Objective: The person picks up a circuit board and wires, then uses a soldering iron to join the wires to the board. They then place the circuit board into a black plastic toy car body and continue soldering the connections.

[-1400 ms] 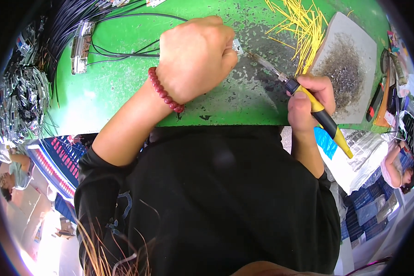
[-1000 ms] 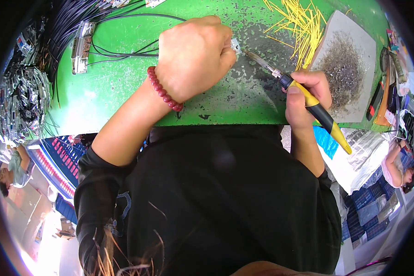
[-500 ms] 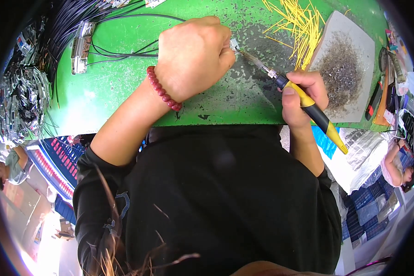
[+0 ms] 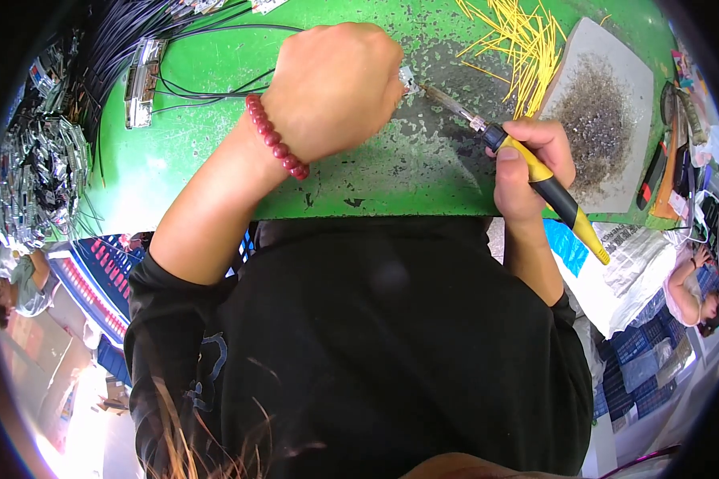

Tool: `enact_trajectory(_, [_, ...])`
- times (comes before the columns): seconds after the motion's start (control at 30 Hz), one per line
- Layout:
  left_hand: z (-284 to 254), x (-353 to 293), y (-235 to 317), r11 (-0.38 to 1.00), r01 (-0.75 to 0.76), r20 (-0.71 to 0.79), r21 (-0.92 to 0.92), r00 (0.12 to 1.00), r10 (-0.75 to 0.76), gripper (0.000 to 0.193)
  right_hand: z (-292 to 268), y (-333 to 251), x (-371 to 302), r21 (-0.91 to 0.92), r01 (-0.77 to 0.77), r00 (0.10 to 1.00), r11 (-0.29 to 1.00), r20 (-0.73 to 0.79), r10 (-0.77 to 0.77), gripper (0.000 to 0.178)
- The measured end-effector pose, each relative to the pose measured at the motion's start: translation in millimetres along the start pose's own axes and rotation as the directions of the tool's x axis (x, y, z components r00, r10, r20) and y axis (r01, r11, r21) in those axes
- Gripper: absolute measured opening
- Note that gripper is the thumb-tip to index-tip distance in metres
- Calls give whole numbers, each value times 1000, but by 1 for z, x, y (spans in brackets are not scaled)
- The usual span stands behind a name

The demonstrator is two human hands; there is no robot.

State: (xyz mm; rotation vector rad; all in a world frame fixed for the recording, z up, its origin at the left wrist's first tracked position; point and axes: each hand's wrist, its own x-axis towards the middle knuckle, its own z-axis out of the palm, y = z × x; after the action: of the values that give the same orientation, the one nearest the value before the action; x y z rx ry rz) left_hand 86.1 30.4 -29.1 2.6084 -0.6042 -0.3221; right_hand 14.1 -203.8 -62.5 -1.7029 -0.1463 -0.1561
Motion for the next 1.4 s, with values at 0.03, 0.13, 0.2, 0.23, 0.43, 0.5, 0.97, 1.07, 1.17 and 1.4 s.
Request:
enact_trajectory(0.03, [0,1,0,1000,-6,26,24,1000,5,13,0,-1,0,5,-9,1000,1000,6,9,24])
enact_trajectory(0.13, [1,2,0,1000,-18,-3,3,1000,18,13,-3,0,-1,-11,-15,1000,1000,12,15,23])
enact_trajectory(0.2, [3,-2,0,1000,-10,-31,-7,999,10,13,-3,0,0,-29,-10,1000,1000,16,10,23])
enact_trajectory(0.23, [4,-4,0,1000,-5,-58,-21,998,4,14,-3,0,0,-24,-8,1000,1000,11,9,22])
enact_trajectory(0.43, [10,-10,4,999,11,-129,-49,991,-17,12,-3,2,-1,-27,1,1000,1000,19,0,22])
enact_trajectory(0.5, [10,-10,5,999,11,-125,-45,992,-16,12,2,-1,1,-38,31,999,999,19,-30,22])
enact_trajectory(0.97, [15,-20,1,983,-68,-247,-173,969,23,7,41,-8,60,-445,432,863,785,456,-216,46])
enact_trajectory(1.07, [14,-20,1,988,-95,-261,-121,964,61,10,41,-7,62,-464,510,833,725,478,-280,44])
enact_trajectory(1.17, [14,-25,4,995,-89,-280,-54,957,70,11,41,-6,62,-481,555,808,679,508,-300,43])
enact_trajectory(1.4, [17,-29,4,990,-24,-240,-138,971,-10,11,47,4,57,-478,586,803,654,447,-394,41])
